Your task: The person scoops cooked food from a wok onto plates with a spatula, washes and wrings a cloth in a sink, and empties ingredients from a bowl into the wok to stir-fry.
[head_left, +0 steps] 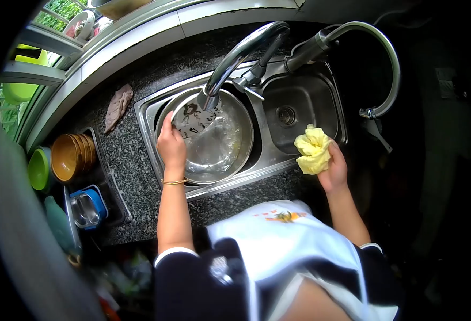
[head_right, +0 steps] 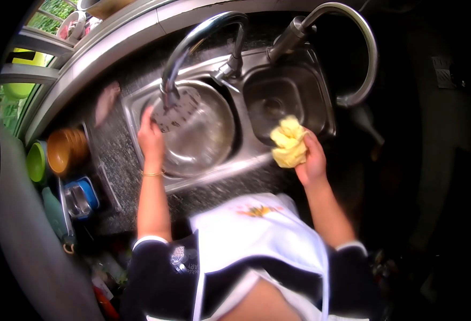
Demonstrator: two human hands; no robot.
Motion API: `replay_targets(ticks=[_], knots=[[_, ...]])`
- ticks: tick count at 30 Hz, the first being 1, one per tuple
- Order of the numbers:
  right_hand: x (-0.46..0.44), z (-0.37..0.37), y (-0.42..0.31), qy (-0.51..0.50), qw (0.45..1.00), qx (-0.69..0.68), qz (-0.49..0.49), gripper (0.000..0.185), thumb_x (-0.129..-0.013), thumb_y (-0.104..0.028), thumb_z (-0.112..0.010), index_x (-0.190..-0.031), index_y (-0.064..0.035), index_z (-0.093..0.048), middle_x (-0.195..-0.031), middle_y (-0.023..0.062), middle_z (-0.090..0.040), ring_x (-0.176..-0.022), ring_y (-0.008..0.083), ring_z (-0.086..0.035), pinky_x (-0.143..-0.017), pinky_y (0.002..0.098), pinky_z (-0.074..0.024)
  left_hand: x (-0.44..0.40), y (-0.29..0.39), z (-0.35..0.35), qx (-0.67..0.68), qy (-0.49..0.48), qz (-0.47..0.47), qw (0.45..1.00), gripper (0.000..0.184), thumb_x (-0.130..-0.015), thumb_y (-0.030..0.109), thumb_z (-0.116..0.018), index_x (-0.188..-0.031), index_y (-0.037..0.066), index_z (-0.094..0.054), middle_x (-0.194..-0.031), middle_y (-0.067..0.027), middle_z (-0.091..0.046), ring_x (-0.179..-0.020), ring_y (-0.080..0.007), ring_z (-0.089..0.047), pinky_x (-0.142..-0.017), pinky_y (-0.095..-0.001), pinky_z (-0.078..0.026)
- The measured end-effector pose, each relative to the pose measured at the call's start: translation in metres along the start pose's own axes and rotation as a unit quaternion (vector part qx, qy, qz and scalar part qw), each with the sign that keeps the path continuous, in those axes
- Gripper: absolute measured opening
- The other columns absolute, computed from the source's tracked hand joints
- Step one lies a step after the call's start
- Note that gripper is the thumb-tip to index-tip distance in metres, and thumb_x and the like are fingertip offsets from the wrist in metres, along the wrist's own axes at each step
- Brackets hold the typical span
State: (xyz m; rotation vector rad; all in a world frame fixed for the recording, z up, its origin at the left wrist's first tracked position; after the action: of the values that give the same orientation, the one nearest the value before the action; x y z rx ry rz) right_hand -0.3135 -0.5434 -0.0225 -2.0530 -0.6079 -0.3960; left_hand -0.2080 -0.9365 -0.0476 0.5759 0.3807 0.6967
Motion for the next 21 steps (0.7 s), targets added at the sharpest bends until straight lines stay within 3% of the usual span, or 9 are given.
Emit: replay_targets(ticks=[1,2,6,9,12,14,16,19,21], knots=[[-0.001,-0.008,0.007,-0.013,1.000,-0.004,-0.007,0.032,-0.091,-0.015,-0.040,-0.117,0.0017,-0.047,-0.118,0.0153,-0.052,-0.112,0.0263,-0.049,-0.098,0.0377,-0.0377,0.000,-0.017,0.008,0.110,0.012,0.059,0.992,0.035,-0.084,0.001,-0.046,-0.118,0.006,-0.053,-0.100,-0.0122,-0.064,-0.075,-0.0209,-0.065,-0.061,-0.0305,-0.053],[-0.002,-0.021,0.015,-0.033,0.999,-0.011,-0.022,0.031,-0.091,-0.015,-0.042,-0.117,0.0020,-0.047,-0.117,0.0155,-0.053,-0.111,0.0260,-0.050,-0.098,0.0378,-0.0382,0.011,-0.057,-0.005,0.290,-0.023,0.276,0.916,0.032,-0.086,0.001,-0.043,-0.117,0.004,-0.050,-0.096,-0.0112,-0.063,-0.075,-0.0197,-0.064,-0.056,-0.0291,-0.054],[-0.014,-0.067,0.055,-0.111,0.990,0.004,-0.089,0.031,-0.091,-0.016,-0.041,-0.115,0.0020,-0.047,-0.115,0.0145,-0.053,-0.109,0.0238,-0.051,-0.097,0.0367,-0.0387,0.027,-0.153,0.007,0.494,0.053,0.402,0.770,0.028,-0.084,-0.002,-0.042,-0.111,0.003,-0.048,-0.101,-0.0128,-0.059,-0.082,-0.0268,-0.063,-0.062,-0.0398,-0.057],[-0.034,-0.101,0.100,-0.142,0.973,0.077,-0.166,0.029,-0.090,-0.012,-0.043,-0.114,0.0031,-0.049,-0.110,0.0137,-0.056,-0.102,0.0211,-0.056,-0.091,0.0329,-0.0431,0.011,-0.182,0.033,0.235,0.033,0.142,0.961,0.025,-0.086,0.001,-0.046,-0.111,0.002,-0.047,-0.101,-0.0139,-0.058,-0.086,-0.0277,-0.061,-0.070,-0.0419,-0.055],[-0.059,-0.139,0.155,-0.214,0.943,0.137,-0.216,0.034,-0.085,-0.004,-0.043,-0.117,0.0029,-0.049,-0.109,0.0122,-0.057,-0.098,0.0178,-0.057,-0.088,0.0303,-0.0449,0.016,-0.181,0.044,0.280,0.085,0.155,0.943,0.023,-0.087,0.008,-0.052,-0.108,-0.001,-0.047,-0.098,-0.0136,-0.056,-0.086,-0.0266,-0.059,-0.077,-0.0401,-0.054],[-0.084,-0.153,0.182,-0.291,0.911,0.228,-0.182,0.037,-0.082,0.000,-0.042,-0.118,0.0010,-0.049,-0.113,0.0101,-0.055,-0.100,0.0171,-0.056,-0.089,0.0299,-0.0444,0.033,-0.171,0.039,0.440,0.137,0.260,0.848,0.025,-0.088,0.014,-0.055,-0.106,-0.002,-0.048,-0.093,-0.0118,-0.055,-0.083,-0.0239,-0.058,-0.078,-0.0365,-0.053],[-0.120,-0.139,0.189,-0.207,0.891,0.402,-0.041,0.037,-0.080,0.000,-0.043,-0.117,0.0017,-0.050,-0.116,0.0103,-0.054,-0.104,0.0200,-0.055,-0.088,0.0307,-0.0441,0.065,-0.147,0.024,0.625,0.239,0.377,0.641,0.027,-0.089,0.018,-0.056,-0.104,-0.002,-0.049,-0.090,-0.0097,-0.053,-0.081,-0.0205,-0.056,-0.078,-0.0331,-0.052],[-0.136,-0.141,0.183,-0.186,0.652,0.719,0.151,0.039,-0.075,-0.002,-0.052,-0.113,-0.0113,-0.055,-0.111,0.0154,-0.053,-0.103,0.0308,-0.051,-0.086,0.0359,-0.0432,0.081,-0.117,-0.024,0.528,0.069,0.405,0.743,0.027,-0.090,0.016,-0.053,-0.110,-0.003,-0.051,-0.094,-0.0079,-0.057,-0.082,-0.0146,-0.057,-0.074,-0.0255,-0.051],[-0.133,-0.143,0.204,-0.237,0.592,0.749,0.180,0.037,-0.075,-0.005,-0.054,-0.111,-0.0138,-0.056,-0.112,0.0146,-0.052,-0.102,0.0317,-0.051,-0.085,0.0369,-0.0431,0.070,-0.110,-0.050,0.338,-0.046,0.349,0.873,0.026,-0.087,0.012,-0.056,-0.109,-0.002,-0.055,-0.093,-0.0058,-0.059,-0.080,-0.0125,-0.057,-0.071,-0.0232,-0.047]])
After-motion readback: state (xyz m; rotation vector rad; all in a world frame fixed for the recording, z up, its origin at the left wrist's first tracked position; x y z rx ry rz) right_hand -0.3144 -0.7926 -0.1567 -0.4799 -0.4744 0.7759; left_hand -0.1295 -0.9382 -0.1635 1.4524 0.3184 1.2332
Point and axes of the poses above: each hand's wrist, its own x-axis away from the middle knuckle, its own z-axis out of the back of the hand, y = z × x, the point moved 8 cm from there along -x, towards the middle knuckle
